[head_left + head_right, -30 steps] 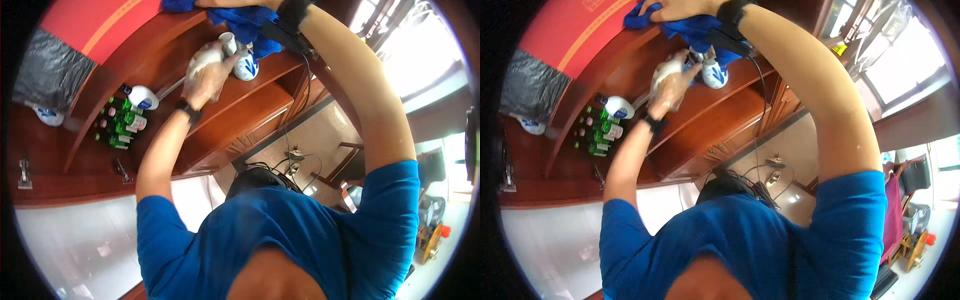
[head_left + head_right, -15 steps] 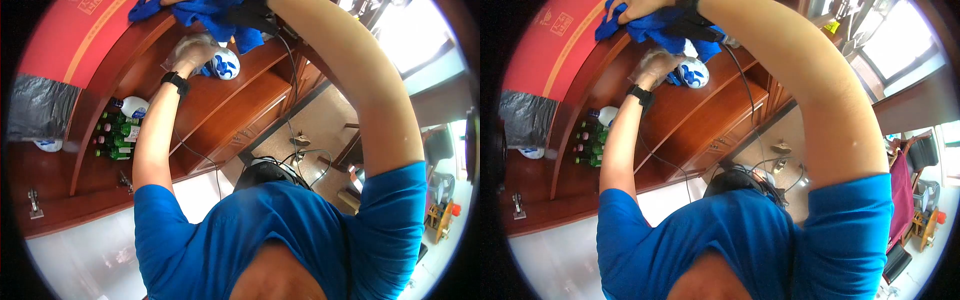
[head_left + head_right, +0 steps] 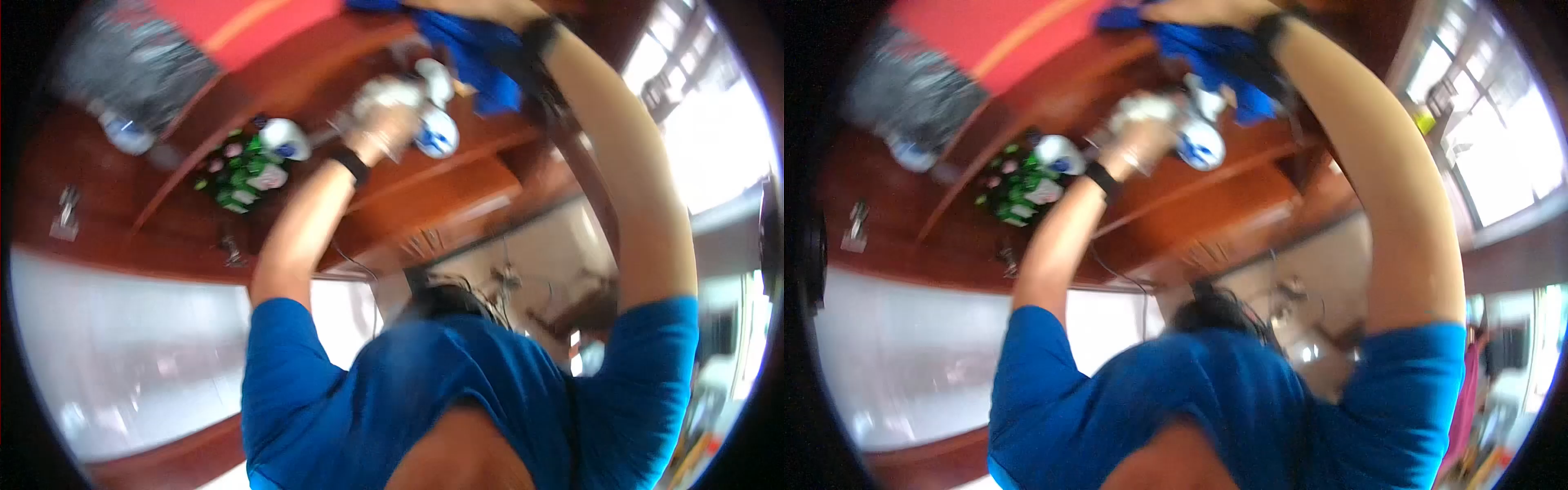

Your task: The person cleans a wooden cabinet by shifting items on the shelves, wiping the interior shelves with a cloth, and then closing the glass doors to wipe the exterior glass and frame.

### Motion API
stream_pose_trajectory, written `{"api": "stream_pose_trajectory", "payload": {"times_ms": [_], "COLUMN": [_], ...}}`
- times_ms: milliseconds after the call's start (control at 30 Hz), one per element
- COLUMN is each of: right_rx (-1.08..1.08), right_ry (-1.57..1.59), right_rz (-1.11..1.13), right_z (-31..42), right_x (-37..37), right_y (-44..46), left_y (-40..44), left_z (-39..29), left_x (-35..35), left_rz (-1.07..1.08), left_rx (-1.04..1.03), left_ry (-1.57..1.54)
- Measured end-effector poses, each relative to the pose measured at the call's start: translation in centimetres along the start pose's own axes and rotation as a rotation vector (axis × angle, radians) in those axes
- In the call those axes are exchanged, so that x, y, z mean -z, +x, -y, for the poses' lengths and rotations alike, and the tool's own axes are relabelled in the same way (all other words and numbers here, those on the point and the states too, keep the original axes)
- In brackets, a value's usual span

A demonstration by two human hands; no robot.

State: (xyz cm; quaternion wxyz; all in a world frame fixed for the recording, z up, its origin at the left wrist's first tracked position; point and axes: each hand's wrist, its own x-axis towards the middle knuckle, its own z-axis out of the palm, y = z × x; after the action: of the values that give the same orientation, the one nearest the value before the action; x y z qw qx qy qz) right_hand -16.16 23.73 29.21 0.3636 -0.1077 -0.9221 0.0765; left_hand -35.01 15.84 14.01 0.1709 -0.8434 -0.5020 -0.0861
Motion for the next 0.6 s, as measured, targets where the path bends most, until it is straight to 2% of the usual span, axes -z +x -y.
{"api": "stream_pose_trajectory", "payload": {"times_ms": [33, 67, 100, 133, 167, 200, 233, 267, 300, 333, 367, 400, 433, 467, 500, 533, 600], "right_rx": [0.033, 0.023, 0.034, -0.306, -0.385, -0.467, -0.322, -0.517, -0.398, -0.397, -0.401, -0.389, -0.379, -0.373, -0.37, -0.387, -0.395], "right_ry": [0.097, -0.083, -0.072, 0.07, 0.079, 0.072, 0.048, 0.118, 0.018, 0.016, 0.018, 0.027, -0.01, -0.047, -0.043, -0.019, 0.006], "right_rz": [0.039, -0.03, -0.024, 0.046, 0.06, 0.062, 0.003, 0.006, 0.014, 0.007, -0.003, -0.01, -0.009, -0.004, -0.006, -0.015, -0.017], "right_z": [0.0, -2.5, -2.8, -0.4, 0.8, 2.2, 2.5, 4.3, 3.3, 3.7, 3.8, 3.6, 3.3, 3.1, 3.2, 3.3, 3.3], "right_x": [0.2, -0.3, -0.3, -0.1, 0.3, 0.4, 0.0, 0.0, 0.0, 0.0, 0.0, -0.1, -0.2, -0.3, -0.3, -0.4, -0.3], "right_y": [0.4, -0.5, -0.4, -0.2, 0.3, 0.6, 0.5, 0.8, 0.7, 0.6, 0.5, 0.7, 0.6, 0.4, 0.3, 0.2, 0.1], "left_y": [-1.8, -4.2, -6.2, -7.5, -9.1, -10.7, -12.3, -13.3, -14.6, -15.7, -16.3, -17.2, -17.8, -18.3, -19.0, -18.7, -19.2], "left_z": [0.7, 0.2, 0.4, 1.0, 1.6, 1.8, 2.0, 2.4, 2.6, 2.9, 4.0, 6.0, 5.6, 5.7, 8.5, 8.2, 10.4], "left_x": [1.3, 5.4, 6.7, 7.6, 10.0, 12.4, 15.0, 18.0, 21.1, 24.0, 25.2, 26.6, 29.3, 31.5, 32.3, 34.1, 35.8], "left_rz": [-0.084, -0.092, -0.169, -0.173, -0.228, -0.322, -0.408, -0.384, -0.354, -0.376, -0.403, -0.448, -0.484, -0.539, -0.616, -0.651, -0.696], "left_rx": [-0.039, 0.013, 0.081, 0.129, 0.108, 0.15, 0.183, 0.265, 0.34, 0.401, 0.401, 0.372, 0.495, 0.531, 0.37, 0.484, 0.472], "left_ry": [-0.114, -0.187, -0.246, -0.325, -0.427, -0.393, -0.364, -0.432, -0.503, -0.619, -0.571, -0.695, -0.893, -0.935, -0.565, -0.809, -0.656]}}
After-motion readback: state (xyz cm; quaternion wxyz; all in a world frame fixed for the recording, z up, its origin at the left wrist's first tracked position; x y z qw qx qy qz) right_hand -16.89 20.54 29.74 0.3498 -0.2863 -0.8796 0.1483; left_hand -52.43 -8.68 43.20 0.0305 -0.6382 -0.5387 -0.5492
